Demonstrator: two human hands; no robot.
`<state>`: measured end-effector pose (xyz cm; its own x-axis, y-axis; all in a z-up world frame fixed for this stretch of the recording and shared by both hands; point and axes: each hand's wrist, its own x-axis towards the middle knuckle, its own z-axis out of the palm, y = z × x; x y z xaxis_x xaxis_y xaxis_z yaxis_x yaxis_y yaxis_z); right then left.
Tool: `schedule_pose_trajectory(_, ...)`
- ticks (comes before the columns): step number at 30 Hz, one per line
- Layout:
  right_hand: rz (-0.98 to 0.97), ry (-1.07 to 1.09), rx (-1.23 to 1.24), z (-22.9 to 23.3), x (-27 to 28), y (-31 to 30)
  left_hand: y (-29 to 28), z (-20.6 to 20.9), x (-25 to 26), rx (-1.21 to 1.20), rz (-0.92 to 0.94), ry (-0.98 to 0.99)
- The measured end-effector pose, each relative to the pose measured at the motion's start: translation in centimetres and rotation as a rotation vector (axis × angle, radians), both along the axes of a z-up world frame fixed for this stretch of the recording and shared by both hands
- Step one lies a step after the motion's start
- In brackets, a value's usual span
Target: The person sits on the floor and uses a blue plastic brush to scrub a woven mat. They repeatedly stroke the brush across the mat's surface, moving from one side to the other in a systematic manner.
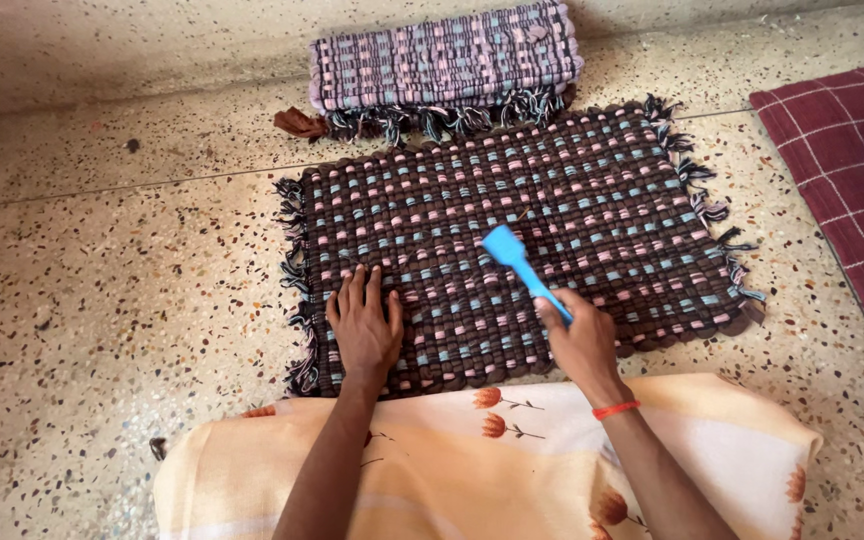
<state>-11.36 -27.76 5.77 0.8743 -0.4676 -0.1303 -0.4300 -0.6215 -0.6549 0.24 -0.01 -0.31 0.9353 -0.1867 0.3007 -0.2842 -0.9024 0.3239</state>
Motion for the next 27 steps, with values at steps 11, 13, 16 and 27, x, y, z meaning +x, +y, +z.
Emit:
schedule_pose_trajectory(11, 0.062, 0.087, 0.321, -2.2, 0.4, 1.3, 0.0, 0.3, -0.2, -0.036, -0.002, 0.005)
schedule_pose_trajectory(13, -0.04, 0.02, 0.212, -1.5, 0.4, 0.1, 0.0, 0.3, -0.1, -0.042, 0.0, 0.001)
schedule_pose_trajectory(16, -0.067, -0.118, 0.144, -1.2, 0.2, -0.2, 0.0, 0.2, -0.1, -0.031, 0.005, 0.012)
schedule_pose_trajectory(27, 0.099, 0.315, -0.077, -0.3, -0.4, -2.9, 0.0, 0.0, 0.0, 0.001, 0.0, 0.017)
